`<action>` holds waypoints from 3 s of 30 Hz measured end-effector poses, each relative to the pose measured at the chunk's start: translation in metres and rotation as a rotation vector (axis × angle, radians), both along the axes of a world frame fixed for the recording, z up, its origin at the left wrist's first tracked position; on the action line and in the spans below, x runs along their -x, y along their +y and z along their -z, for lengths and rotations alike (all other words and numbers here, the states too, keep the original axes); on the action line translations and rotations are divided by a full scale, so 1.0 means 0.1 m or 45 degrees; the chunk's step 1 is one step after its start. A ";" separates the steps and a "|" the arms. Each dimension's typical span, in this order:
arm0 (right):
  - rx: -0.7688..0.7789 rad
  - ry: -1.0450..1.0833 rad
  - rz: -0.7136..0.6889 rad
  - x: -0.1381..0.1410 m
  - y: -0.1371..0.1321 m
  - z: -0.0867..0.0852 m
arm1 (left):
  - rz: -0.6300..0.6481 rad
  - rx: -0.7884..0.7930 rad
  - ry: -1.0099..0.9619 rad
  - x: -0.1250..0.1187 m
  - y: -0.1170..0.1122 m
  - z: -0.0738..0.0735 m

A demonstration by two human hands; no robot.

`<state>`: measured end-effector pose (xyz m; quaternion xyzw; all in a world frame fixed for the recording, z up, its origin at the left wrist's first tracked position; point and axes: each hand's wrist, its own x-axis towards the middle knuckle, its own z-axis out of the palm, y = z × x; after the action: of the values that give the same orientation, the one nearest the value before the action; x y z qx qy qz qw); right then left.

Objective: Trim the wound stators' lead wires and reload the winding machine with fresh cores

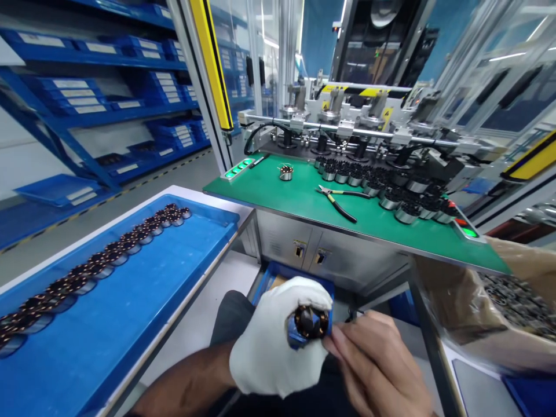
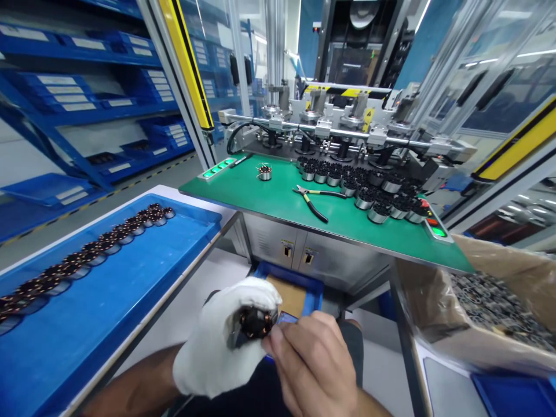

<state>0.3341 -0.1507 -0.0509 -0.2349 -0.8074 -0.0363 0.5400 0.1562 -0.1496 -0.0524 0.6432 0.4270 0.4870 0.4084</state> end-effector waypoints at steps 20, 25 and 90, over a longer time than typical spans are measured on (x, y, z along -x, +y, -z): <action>0.338 0.169 -0.159 0.08 0.12 0.04 | 0.675 0.763 -0.205 0.29 0.20 0.10; 0.291 0.201 0.067 0.12 0.15 0.02 | 0.540 0.622 -0.702 0.19 0.14 0.10; 0.797 -0.015 -0.180 -0.11 0.39 -0.43 | -0.054 -0.505 0.574 0.14 0.13 0.08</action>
<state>0.3450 -0.1117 -0.0078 -0.3325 -0.7969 0.2500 0.4381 0.1421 -0.1366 -0.0600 0.7932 0.4168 0.4144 0.1593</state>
